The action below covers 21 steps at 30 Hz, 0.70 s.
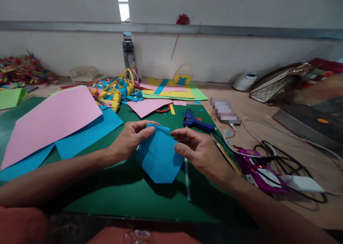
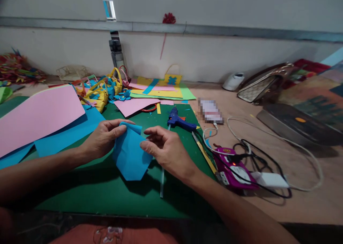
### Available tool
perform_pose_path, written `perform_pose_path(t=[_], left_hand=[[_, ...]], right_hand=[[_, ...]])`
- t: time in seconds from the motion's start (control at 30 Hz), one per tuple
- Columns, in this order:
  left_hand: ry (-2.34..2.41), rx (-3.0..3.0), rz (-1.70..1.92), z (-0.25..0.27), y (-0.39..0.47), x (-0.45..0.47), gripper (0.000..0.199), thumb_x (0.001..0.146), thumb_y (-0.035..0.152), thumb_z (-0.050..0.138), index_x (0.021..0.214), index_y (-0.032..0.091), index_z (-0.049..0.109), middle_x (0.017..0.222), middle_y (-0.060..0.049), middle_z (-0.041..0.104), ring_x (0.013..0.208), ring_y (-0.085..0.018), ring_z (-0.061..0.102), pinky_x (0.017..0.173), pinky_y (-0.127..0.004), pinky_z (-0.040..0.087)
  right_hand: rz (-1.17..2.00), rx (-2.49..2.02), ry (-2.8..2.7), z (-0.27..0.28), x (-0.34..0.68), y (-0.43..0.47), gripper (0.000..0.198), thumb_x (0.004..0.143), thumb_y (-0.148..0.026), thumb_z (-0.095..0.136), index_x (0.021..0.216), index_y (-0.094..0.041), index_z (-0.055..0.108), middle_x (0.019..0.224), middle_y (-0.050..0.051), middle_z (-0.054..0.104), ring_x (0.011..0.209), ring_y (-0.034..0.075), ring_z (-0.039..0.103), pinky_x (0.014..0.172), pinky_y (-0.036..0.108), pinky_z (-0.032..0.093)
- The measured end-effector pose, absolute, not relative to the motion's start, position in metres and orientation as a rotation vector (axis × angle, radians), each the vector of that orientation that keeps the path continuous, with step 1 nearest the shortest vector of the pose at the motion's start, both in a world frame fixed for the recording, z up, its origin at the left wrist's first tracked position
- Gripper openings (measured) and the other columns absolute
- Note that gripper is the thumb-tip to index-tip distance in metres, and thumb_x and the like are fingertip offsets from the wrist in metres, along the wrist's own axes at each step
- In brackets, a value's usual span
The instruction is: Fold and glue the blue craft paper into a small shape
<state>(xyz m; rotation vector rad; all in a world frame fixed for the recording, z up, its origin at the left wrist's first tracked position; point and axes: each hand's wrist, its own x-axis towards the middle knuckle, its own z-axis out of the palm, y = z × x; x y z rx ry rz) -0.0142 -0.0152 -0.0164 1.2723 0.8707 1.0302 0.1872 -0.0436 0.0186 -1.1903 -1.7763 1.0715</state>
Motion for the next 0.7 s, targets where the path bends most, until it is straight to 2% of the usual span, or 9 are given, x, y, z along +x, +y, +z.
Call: perform_pose_path(t=[0.1, 0.2, 0.43, 0.6, 0.7], left_hand=[[0.913, 1.292, 0.961, -0.0152, -0.0209, -0.0128, 0.044, 0.072, 0.047, 0.066, 0.102, 0.014, 0.066, 0.082, -0.006, 0.065, 0.065, -0.012, 0.055, 0.059, -0.024, 0.047], [0.903, 1.346, 0.946, -0.0160, -0.0240, -0.0120, 0.046, 0.076, 0.049, 0.061, 0.105, 0.014, 0.065, 0.079, -0.005, 0.064, 0.063, -0.011, 0.053, 0.057, -0.023, 0.044], [0.833, 1.288, 0.930, -0.0190, -0.0242, -0.0095, 0.044, 0.081, 0.050, 0.056, 0.109, 0.017, 0.064, 0.075, -0.003, 0.062, 0.061, -0.010, 0.050, 0.057, -0.022, 0.040], [0.835, 1.325, 0.907, -0.0197, -0.0251, -0.0113, 0.047, 0.084, 0.049, 0.053, 0.120, 0.019, 0.058, 0.071, -0.002, 0.062, 0.062, -0.011, 0.052, 0.058, -0.023, 0.040], [0.853, 1.430, 0.931, -0.0187, -0.0260, -0.0122, 0.047, 0.085, 0.045, 0.052, 0.125, 0.019, 0.054, 0.086, -0.004, 0.066, 0.072, -0.014, 0.056, 0.065, -0.024, 0.043]], right_hand=[[1.089, -1.207, -1.720, 0.0132, 0.1831, -0.0453, 0.017, 0.073, -0.030, 0.063, 0.080, -0.015, 0.061, 0.065, -0.001, 0.059, 0.056, 0.009, 0.052, 0.049, 0.020, 0.042], [0.971, -1.234, -1.734, 0.0124, 0.1829, -0.0470, 0.012, 0.074, -0.026, 0.060, 0.069, -0.015, 0.060, 0.060, -0.003, 0.056, 0.053, 0.008, 0.048, 0.048, 0.019, 0.039], [0.788, -1.255, -1.770, 0.0110, 0.1859, -0.0495, 0.010, 0.074, -0.025, 0.060, 0.071, -0.016, 0.062, 0.062, -0.002, 0.058, 0.056, 0.009, 0.051, 0.050, 0.020, 0.040], [0.656, -1.254, -1.754, 0.0083, 0.1848, -0.0509, 0.008, 0.073, -0.025, 0.062, 0.072, -0.017, 0.060, 0.061, -0.003, 0.058, 0.054, 0.009, 0.051, 0.049, 0.020, 0.040], [0.556, -1.232, -1.794, 0.0091, 0.1851, -0.0525, 0.008, 0.074, -0.024, 0.061, 0.068, -0.018, 0.058, 0.061, -0.003, 0.059, 0.054, 0.009, 0.052, 0.052, 0.021, 0.042]])
